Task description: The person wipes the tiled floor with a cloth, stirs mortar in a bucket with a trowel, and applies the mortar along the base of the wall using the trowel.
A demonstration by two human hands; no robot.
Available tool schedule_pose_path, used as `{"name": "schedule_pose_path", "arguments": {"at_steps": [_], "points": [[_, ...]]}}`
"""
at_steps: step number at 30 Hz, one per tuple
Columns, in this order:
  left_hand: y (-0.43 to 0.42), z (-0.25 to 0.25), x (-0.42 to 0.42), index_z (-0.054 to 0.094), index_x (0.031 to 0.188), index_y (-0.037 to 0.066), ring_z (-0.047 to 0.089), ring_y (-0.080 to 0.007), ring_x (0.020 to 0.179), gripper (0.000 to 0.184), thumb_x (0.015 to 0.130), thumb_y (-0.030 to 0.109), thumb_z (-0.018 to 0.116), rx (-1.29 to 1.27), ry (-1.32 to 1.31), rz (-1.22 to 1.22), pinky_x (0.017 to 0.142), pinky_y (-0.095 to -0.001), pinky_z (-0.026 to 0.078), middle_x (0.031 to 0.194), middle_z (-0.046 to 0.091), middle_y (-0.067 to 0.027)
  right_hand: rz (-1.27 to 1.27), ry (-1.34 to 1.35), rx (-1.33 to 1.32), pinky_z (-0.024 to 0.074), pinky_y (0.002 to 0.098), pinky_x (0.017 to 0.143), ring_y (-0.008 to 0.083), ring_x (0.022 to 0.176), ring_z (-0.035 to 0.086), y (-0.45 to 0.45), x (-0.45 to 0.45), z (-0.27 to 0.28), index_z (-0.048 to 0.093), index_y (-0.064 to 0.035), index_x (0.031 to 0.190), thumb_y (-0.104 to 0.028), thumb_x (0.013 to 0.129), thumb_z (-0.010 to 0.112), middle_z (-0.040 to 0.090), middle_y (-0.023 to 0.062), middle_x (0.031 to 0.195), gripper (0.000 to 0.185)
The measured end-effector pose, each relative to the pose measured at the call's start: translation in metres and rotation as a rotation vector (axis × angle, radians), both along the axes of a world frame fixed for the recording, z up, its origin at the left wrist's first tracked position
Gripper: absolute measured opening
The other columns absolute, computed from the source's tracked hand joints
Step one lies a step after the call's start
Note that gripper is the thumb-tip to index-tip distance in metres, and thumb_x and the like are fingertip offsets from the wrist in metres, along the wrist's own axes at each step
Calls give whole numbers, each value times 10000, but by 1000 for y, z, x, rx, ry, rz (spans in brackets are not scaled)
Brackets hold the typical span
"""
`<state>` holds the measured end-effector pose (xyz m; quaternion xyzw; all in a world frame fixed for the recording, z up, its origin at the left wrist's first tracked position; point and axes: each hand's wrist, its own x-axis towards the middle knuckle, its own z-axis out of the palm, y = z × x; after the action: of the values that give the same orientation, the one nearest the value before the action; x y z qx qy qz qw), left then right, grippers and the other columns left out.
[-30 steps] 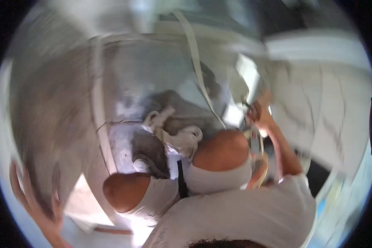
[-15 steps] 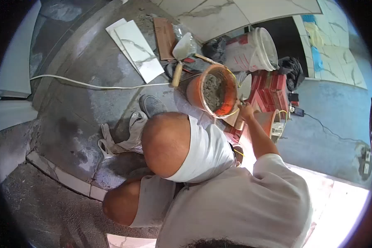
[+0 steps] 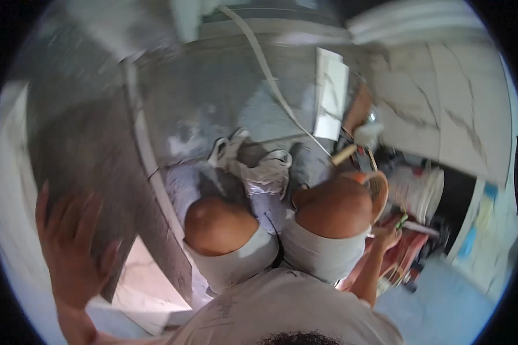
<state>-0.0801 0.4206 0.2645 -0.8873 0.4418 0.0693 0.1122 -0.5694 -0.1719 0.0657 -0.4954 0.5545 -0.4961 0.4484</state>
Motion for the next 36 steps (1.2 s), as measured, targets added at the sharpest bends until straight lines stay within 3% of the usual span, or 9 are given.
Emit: {"name": "schedule_pose_path", "arguments": {"at_steps": [1, 4, 6, 8, 12, 19, 22, 29, 36], "points": [[4, -3, 1, 574, 1102, -16, 556, -369, 1010, 505, 865, 427, 528, -39, -14, -13, 1072, -577, 269, 979, 584, -242, -67, 278, -66, 501, 375, 623, 232, 755, 578, 16, 41, 17, 549, -9, 1105, -89, 779, 579, 582, 109, 944, 337], [13, -3, -5, 555, 1161, 8, 512, -384, 1103, 562, 715, 314, 706, -159, 162, 122, 1099, -560, 235, 1052, 578, -224, 198, 373, 49, 507, 412, 628, 260, 773, 586, -68, 18, 31, 538, -5, 1051, -119, 772, 538, 574, 116, 931, 302], [15, -4, 0, 564, 1133, 7, 530, -360, 1075, 567, 670, 287, 735, -217, 167, 157, 1103, -541, 240, 1035, 586, -203, -15, 242, 219, 517, 405, 551, 259, 658, 574, -17, 96, 80, 507, -49, 904, -159, 804, 507, 539, 85, 791, 149], [19, -5, -4, 573, 1105, 5, 549, -335, 1047, 575, 626, 259, 764, -261, 189, 175, 1107, -523, 245, 1017, 594, -183, 177, 453, 195, 506, 388, 538, 229, 612, 543, -4, 120, 111, 509, -84, 881, -194, 814, 498, 507, 68, 758, 129], [18, -7, -2, 585, 1068, -1, 563, -302, 1032, 562, 600, 237, 785, -217, 175, 172, 1118, -482, 235, 982, 606, -158, 198, 348, 143, 466, 350, 494, 215, 545, 537, 16, 184, 203, 504, -79, 815, -206, 757, 572, 475, 55, 637, 155], [20, -10, -6, 627, 970, 7, 582, -267, 997, 455, 600, 217, 786, -195, 132, 187, 1100, -421, 288, 913, 620, -140, 962, 83, 78, 390, 298, 585, 165, 664, 425, 55, 283, 303, 472, -99, 929, -170, 876, 536, 479, 35, 824, 109], [22, -17, -13, 636, 940, 10, 587, -276, 969, 418, 598, 198, 783, -420, -82, 95, 1075, -427, 323, 869, 617, -134, 1227, -9, 171, 405, 302, 607, 156, 689, 455, 105, 324, 293, 504, -116, 1012, -114, 857, 534, 511, 19, 911, 157], [36, -29, -20, 662, 900, 15, 601, -270, 934, 323, 633, 172, 751, -591, -144, 37, 1040, -411, 351, 833, 646, -128, 1302, 88, 153, 472, 350, 613, 206, 736, 521, 208, 431, 208, 520, -73, 1013, -105, 809, 558, 520, 49, 899, 211], [32, -15, -21, 668, 827, 28, 619, -267, 889, 202, 674, 152, 715, -358, 21, 143, 1072, -402, 326, 777, 657, -139, 1612, 253, 181, 488, 316, 531, 192, 605, 558, 275, 502, 134, 514, -56, 924, -59, 820, 563, 532, 66, 743, 115]]}}
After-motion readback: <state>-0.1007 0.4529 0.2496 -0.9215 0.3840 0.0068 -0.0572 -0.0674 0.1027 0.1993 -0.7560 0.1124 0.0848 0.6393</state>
